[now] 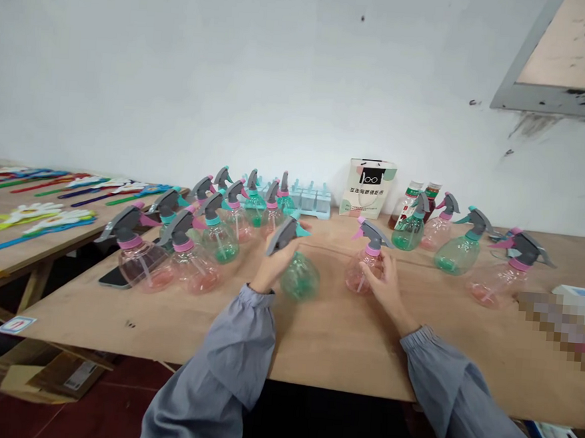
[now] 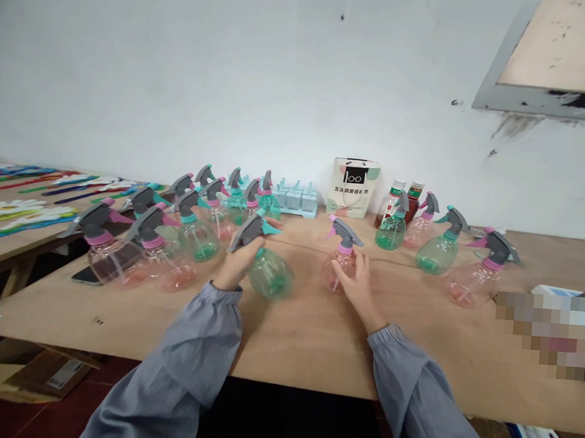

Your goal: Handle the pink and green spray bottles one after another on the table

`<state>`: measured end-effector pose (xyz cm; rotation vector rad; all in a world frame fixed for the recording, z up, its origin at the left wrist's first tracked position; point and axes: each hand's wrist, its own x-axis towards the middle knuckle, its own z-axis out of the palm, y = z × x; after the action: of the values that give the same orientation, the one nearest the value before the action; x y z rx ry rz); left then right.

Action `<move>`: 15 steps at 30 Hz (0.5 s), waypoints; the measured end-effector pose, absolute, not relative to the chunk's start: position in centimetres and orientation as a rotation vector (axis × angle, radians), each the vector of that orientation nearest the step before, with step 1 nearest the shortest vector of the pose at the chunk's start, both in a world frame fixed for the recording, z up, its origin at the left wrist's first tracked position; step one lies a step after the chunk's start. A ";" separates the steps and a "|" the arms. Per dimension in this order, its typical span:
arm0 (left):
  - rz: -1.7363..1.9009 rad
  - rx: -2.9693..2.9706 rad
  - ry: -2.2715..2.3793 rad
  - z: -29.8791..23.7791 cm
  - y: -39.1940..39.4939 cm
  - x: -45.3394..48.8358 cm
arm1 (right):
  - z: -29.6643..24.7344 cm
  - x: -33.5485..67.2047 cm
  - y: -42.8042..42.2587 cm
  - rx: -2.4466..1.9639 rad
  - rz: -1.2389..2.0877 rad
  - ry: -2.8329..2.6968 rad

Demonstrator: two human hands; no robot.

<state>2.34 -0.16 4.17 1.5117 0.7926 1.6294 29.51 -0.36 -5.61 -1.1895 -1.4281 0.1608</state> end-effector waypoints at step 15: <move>2.008 1.566 1.635 -0.2 5.8 -4.1 | -5.7 29.4 -0.3 -1.180 0.149 -1.422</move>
<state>-4.05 5.84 -0.24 1.5661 1.6348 2.0076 29.38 -0.31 -5.73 -1.1802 -1.4223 0.1487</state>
